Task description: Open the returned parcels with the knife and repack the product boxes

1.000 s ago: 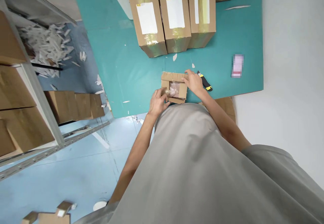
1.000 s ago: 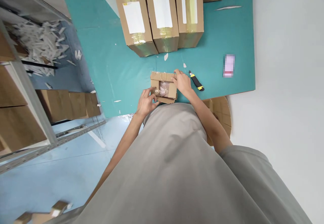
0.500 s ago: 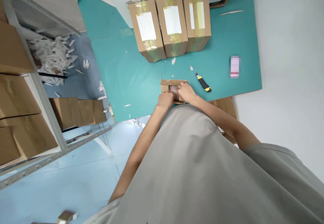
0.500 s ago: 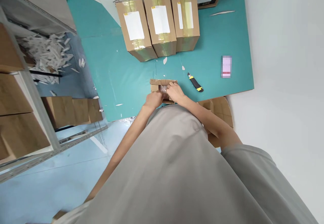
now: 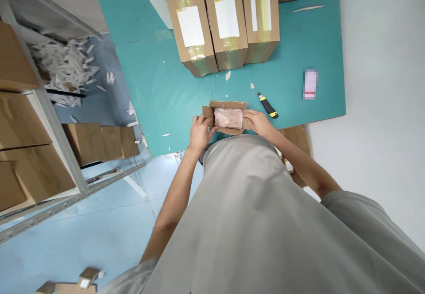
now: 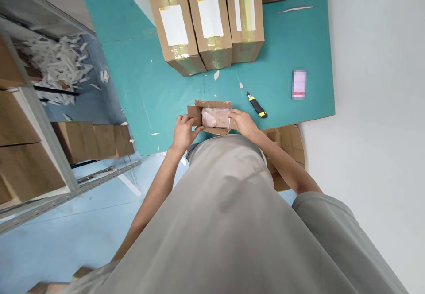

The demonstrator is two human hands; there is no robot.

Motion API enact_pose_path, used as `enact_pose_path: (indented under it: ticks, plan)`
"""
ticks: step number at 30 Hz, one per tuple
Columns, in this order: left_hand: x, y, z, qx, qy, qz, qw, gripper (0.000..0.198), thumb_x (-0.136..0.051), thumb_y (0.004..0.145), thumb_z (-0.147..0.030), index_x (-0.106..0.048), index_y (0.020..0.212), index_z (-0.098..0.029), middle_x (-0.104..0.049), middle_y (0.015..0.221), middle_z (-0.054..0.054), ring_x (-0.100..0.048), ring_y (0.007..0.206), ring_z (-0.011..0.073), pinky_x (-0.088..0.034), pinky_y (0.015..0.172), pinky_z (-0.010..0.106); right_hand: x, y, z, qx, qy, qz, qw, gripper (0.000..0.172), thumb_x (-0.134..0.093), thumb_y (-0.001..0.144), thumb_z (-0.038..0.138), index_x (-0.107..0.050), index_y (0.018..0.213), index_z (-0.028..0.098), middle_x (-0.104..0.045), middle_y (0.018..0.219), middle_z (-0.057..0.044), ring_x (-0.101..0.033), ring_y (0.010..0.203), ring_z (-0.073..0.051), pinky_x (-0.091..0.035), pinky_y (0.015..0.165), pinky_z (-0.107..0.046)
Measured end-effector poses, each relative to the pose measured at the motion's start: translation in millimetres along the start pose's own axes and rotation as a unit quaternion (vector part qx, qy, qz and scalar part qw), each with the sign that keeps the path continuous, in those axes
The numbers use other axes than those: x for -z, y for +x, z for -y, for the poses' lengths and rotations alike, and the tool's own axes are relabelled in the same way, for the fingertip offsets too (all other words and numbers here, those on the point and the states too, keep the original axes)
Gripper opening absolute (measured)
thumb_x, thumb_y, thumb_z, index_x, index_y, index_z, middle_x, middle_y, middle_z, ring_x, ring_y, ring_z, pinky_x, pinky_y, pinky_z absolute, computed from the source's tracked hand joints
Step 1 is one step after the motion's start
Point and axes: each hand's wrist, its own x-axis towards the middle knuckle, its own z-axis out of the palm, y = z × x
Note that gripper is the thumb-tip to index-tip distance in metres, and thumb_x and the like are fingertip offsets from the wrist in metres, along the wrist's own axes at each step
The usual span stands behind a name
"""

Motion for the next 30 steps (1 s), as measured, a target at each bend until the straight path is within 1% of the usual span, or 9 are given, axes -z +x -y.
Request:
enact_pose_path:
  ticks: [3, 7, 10, 13, 17, 20, 24, 26, 30]
  plan:
    - [-5.6, 1, -3, 0.002, 0.007, -0.026, 1.000, 0.036, -0.077, 0.104, -0.033, -0.078, 0.136, -0.017, -0.072, 0.145, 0.020, -0.059, 0.136, 0.0423, -0.051, 0.124, 0.057, 0, 13, -15, 0.014, 0.039, -0.061, 0.997, 0.050, -0.047, 0.101, 0.004, -0.082, 0.132, 0.020, -0.080, 0.141, -0.012, -0.074, 0.127, -0.029, -0.059, 0.113, -0.043]
    - [-5.6, 5, -21, 0.004, 0.068, -0.047, 0.997, 0.038, -0.077, 0.102, -0.024, -0.076, 0.139, -0.015, -0.069, 0.154, 0.024, -0.050, 0.155, 0.0478, -0.045, 0.127, 0.062, 8, 31, -18, 0.025, -0.033, -0.078, 0.996, 0.044, -0.047, 0.106, 0.005, -0.082, 0.129, 0.021, -0.080, 0.134, -0.013, -0.065, 0.133, -0.034, -0.055, 0.118, -0.052]
    - [-6.7, 16, -34, -0.010, 0.083, -0.020, 0.996, 0.031, -0.064, 0.104, -0.014, -0.076, 0.133, -0.013, -0.072, 0.149, 0.027, -0.054, 0.154, 0.0464, -0.044, 0.126, 0.064, 3, 38, -4, 0.022, -0.119, -0.041, 0.992, 0.037, -0.050, 0.111, 0.010, -0.083, 0.124, 0.020, -0.079, 0.132, -0.017, -0.059, 0.140, -0.038, -0.050, 0.122, -0.057]
    - [-15.1, 31, -41, -0.051, 0.061, -0.005, 0.997, 0.034, -0.050, 0.105, -0.006, -0.078, 0.123, -0.012, -0.078, 0.135, 0.027, -0.054, 0.157, 0.0425, -0.043, 0.130, 0.063, -12, 45, 14, 0.018, -0.152, 0.042, 0.987, 0.036, -0.057, 0.108, 0.008, -0.080, 0.135, 0.013, -0.079, 0.135, -0.021, -0.061, 0.141, -0.039, -0.051, 0.121, -0.053]
    - [-28.3, 43, -42, -0.086, -0.002, -0.006, 0.996, 0.036, -0.048, 0.102, -0.002, -0.078, 0.116, -0.015, -0.081, 0.125, 0.023, -0.049, 0.167, 0.0383, -0.039, 0.136, 0.063, -27, 56, 27, -0.033, -0.104, 0.066, 0.992, 0.051, -0.074, 0.101, 0.013, -0.072, 0.152, 0.008, -0.080, 0.140, -0.023, -0.068, 0.138, -0.040, -0.054, 0.119, -0.052]
    - [-27.1, 38, -39, -0.079, -0.025, 0.008, 0.996, 0.033, -0.053, 0.100, -0.002, -0.079, 0.116, -0.015, -0.081, 0.127, 0.024, -0.046, 0.170, 0.0386, -0.038, 0.139, 0.064, -23, 58, 21, -0.058, -0.007, 0.030, 0.998, 0.029, -0.067, 0.106, 0.017, -0.083, 0.130, 0.018, -0.086, 0.125, -0.015, -0.077, 0.125, -0.034, -0.058, 0.111, -0.046]
    - [-12.2, 24, -31, -0.045, -0.003, -0.011, 0.999, 0.027, -0.065, 0.098, -0.007, -0.079, 0.122, -0.010, -0.078, 0.137, 0.029, -0.042, 0.171, 0.0445, -0.033, 0.141, 0.067, -7, 54, 11, -0.081, 0.082, -0.027, 0.993, 0.028, -0.058, 0.108, 0.017, -0.083, 0.121, 0.022, -0.088, 0.112, -0.008, -0.081, 0.105, -0.027, -0.062, 0.099, -0.040]
    - [-7.2, 21, -26, -0.029, -0.002, -0.021, 0.999, 0.027, -0.066, 0.099, -0.010, -0.079, 0.123, -0.008, -0.078, 0.138, 0.030, -0.043, 0.171, 0.0460, -0.032, 0.140, 0.068, -5, 55, 10, -0.067, 0.062, -0.027, 0.995, 0.029, -0.060, 0.108, 0.017, -0.082, 0.127, 0.021, -0.087, 0.120, -0.009, -0.080, 0.109, -0.028, -0.061, 0.101, -0.041]
    - [-13.5, 29, -24, -0.056, 0.004, 0.003, 0.998, 0.036, -0.056, 0.100, -0.003, -0.079, 0.128, -0.008, -0.079, 0.139, 0.028, -0.050, 0.168, 0.0385, -0.033, 0.142, 0.059, -15, 63, 15, -0.008, -0.074, 0.042, 0.996, 0.026, -0.077, 0.102, 0.021, -0.084, 0.126, 0.013, -0.082, 0.134, -0.021, -0.071, 0.130, -0.038, -0.053, 0.114, -0.050]
